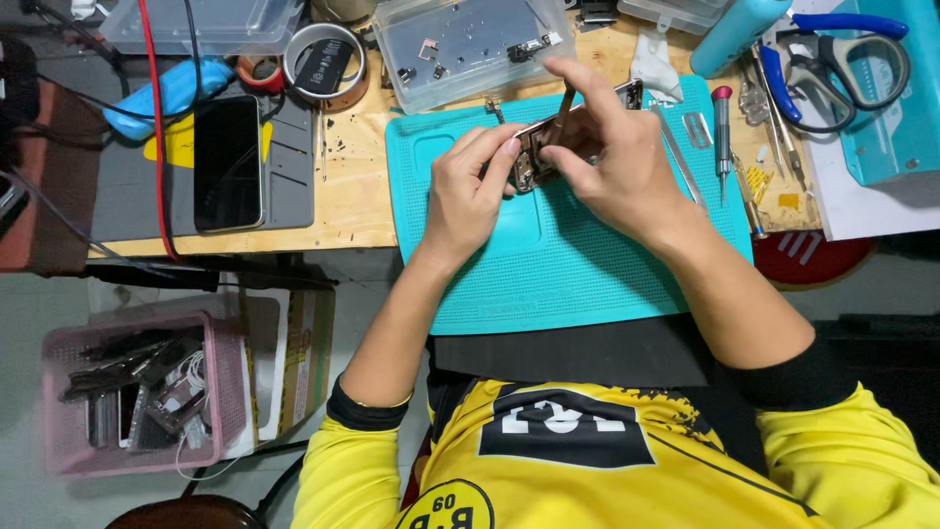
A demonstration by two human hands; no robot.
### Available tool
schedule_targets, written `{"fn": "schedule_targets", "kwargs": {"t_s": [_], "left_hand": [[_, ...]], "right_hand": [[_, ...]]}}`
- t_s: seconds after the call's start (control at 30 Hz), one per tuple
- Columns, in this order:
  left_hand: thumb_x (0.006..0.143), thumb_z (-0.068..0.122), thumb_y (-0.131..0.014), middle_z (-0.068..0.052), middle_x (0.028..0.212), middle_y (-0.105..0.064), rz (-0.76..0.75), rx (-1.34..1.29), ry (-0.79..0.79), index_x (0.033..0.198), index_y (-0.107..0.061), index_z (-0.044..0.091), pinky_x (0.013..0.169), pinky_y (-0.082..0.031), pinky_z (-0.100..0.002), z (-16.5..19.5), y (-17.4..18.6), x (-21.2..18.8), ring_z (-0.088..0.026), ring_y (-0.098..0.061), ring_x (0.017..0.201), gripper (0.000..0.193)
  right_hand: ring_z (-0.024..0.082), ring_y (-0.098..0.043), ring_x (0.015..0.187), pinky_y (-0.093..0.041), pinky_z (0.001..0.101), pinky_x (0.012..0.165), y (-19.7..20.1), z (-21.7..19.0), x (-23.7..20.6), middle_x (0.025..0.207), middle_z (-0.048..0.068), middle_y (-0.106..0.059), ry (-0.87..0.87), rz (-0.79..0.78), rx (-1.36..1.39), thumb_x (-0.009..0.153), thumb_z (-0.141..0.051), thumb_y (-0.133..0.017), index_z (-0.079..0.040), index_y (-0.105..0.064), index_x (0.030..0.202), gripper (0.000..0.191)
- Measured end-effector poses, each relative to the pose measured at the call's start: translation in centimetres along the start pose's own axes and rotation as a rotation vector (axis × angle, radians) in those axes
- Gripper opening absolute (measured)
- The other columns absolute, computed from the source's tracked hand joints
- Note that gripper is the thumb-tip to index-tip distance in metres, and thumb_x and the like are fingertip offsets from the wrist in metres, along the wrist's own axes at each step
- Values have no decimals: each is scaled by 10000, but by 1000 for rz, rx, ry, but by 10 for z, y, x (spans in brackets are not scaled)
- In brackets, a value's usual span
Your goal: The person holds an opened smartphone frame on a repair mat and uses a metal pry tool and tweezers to lift and remove internal components, including a flex cable and small board, from the phone body, setting removed parts on the mat.
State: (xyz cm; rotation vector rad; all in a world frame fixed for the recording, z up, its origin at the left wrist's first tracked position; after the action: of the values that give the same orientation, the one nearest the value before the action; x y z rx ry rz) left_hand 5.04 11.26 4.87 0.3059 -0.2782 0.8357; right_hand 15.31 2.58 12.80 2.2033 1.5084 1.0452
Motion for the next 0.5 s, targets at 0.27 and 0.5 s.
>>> {"fn": "schedule_targets", "kwargs": {"t_s": [0.27,0.5], "left_hand": [[1075,122,-582,-62,995,-684,11,-37,-13,1204,-716,25,619,-597,-234,7,0,2,-108,-688,744,210],[1061,111,-596,-64,976,-690,44,-66,27,1178,-712,13,586,-552,-243,9,1,6,-106,-662,660,192]], "right_hand": [[156,-728,1015,-606,267,915,26,-7,-1,1066,118,-730,-17,141,308,976,130,-660,-5,-317,1509,648],[167,-741,941,-627,279,854,18,-18,69,1041,117,-718,94,76,407,1149,27,-618,77,-622,1174,56]]}}
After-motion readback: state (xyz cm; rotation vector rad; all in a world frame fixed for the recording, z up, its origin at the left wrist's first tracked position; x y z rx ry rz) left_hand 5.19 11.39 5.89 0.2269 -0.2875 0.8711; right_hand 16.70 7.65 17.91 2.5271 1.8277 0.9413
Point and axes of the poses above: each hand's wrist, its own x-axis towards the middle knuckle, its own y-axis out of the back of the hand, z = x × y, the point moved 10 cm from there along x, towards the middle knuckle
